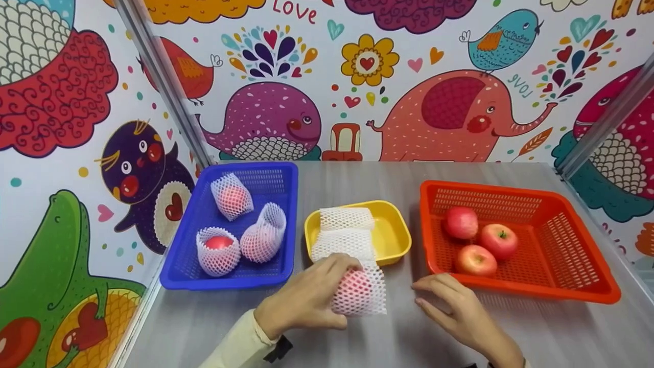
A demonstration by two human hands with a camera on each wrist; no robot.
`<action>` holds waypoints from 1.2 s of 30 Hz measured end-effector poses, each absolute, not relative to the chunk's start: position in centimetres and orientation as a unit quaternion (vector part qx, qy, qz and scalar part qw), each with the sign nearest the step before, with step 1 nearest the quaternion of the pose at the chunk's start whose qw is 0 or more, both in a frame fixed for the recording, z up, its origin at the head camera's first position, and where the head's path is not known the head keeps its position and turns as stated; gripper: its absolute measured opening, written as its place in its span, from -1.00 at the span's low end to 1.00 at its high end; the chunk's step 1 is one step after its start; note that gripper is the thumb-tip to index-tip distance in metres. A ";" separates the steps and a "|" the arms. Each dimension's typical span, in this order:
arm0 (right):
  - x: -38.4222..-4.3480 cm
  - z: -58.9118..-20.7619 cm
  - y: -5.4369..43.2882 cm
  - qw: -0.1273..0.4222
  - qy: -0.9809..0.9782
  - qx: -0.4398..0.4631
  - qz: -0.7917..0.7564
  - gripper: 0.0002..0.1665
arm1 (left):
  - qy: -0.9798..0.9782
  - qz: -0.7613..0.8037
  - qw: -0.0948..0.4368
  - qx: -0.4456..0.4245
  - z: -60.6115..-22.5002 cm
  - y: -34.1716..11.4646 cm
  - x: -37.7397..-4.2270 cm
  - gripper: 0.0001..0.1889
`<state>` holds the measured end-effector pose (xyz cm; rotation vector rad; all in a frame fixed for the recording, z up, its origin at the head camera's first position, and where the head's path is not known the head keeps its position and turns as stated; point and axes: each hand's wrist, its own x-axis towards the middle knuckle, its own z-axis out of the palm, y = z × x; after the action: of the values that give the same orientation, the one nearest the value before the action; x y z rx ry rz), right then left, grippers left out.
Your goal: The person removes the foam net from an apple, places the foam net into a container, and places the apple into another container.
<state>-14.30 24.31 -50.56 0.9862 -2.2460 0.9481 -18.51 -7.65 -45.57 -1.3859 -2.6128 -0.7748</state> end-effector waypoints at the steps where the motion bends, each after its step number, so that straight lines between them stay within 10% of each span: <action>1: -14.3 -50.6 24.0 0.248 -0.824 0.367 0.353 -0.38 | -0.850 -0.257 0.042 -0.457 -45.7 -7.4 -18.4 -0.06; 36: -14.3 -52.1 20.7 0.221 -0.829 0.384 0.342 -0.11 | -0.790 -0.287 0.069 -0.537 -47.4 -4.4 -17.2 -0.03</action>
<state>-14.29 20.74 -52.07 1.0620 -2.2918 0.9445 -17.21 -4.40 -47.41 -1.6161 -2.3785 -0.8647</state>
